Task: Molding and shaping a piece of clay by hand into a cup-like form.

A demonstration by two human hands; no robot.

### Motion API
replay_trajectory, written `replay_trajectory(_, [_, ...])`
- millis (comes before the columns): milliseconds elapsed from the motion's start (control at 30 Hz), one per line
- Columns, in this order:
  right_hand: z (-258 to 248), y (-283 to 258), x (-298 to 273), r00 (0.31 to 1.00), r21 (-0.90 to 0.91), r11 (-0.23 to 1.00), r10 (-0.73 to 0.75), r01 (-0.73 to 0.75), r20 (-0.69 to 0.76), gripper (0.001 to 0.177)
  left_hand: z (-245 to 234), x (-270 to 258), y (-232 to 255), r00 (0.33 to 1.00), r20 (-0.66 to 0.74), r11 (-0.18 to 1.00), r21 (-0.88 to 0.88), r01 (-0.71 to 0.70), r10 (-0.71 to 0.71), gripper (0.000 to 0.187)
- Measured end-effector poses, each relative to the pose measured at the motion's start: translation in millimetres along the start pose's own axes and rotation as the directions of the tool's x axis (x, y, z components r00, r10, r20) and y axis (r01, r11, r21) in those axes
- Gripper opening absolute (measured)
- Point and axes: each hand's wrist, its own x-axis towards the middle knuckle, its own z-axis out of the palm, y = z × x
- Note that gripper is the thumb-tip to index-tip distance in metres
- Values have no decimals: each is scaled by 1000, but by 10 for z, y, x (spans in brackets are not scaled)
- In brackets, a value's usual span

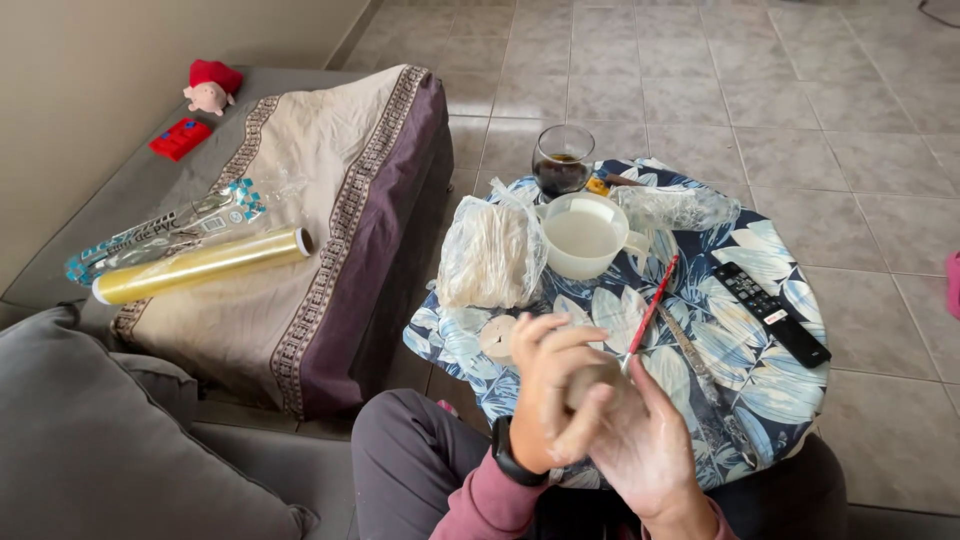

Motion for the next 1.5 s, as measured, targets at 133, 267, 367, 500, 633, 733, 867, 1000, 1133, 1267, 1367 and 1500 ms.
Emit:
replay_trajectory(133, [-119, -179, -18, 924, -173, 976, -182, 130, -335, 31, 139, 17, 161, 981, 195, 1000, 1, 19, -19, 42])
replay_trajectory(267, [398, -152, 24, 927, -267, 946, -257, 183, -274, 53, 412, -133, 184, 952, -42, 928, -240, 284, -302, 53])
replay_trajectory(367, [479, -81, 39, 818, -490, 847, -425, 207, -387, 54, 537, -238, 93, 857, -43, 760, -485, 432, -514, 54])
replay_trajectory(500, [155, -112, 26, 815, -750, 476, -562, 459, 142, 50, 598, -302, -20, 587, 196, 187, -828, 528, -786, 52])
replay_trajectory(633, [186, -225, -31, 770, -841, 242, -574, 483, 277, 49, 559, -316, -61, 504, 514, -202, -811, 549, -694, 37])
replay_trajectory(733, [202, -266, -40, 767, -875, 101, -535, 474, 354, 51, 605, -362, -98, 496, 484, -246, -848, 469, -721, 30])
replay_trajectory(867, [300, -184, -9, 729, -712, -584, -275, 391, 627, 52, 630, -409, -155, 525, 385, -164, -894, 418, -759, 41])
replay_trajectory(1000, [336, -41, -2, 795, -650, -699, -194, 299, 575, 74, 504, -400, -135, 719, 94, 473, -692, 545, -689, 36])
replay_trajectory(1133, [288, 63, -33, 750, -684, -641, -248, 348, 613, 74, 540, -444, -31, 804, 44, 555, -701, 448, -593, 30])
replay_trajectory(1267, [195, 58, -83, 642, -731, -547, -398, 408, 656, 85, 599, -498, 84, 881, -49, 689, -645, 331, -470, 21])
replay_trajectory(1367, [289, 47, -103, 676, -825, -292, -474, 484, 564, 92, 533, -395, 198, 940, -103, 783, -587, 207, -325, 17])
replay_trajectory(1500, [510, -5, -84, 775, -756, 269, -438, 597, 456, 83, 444, -325, 192, 989, -145, 887, -459, -48, -22, 13])
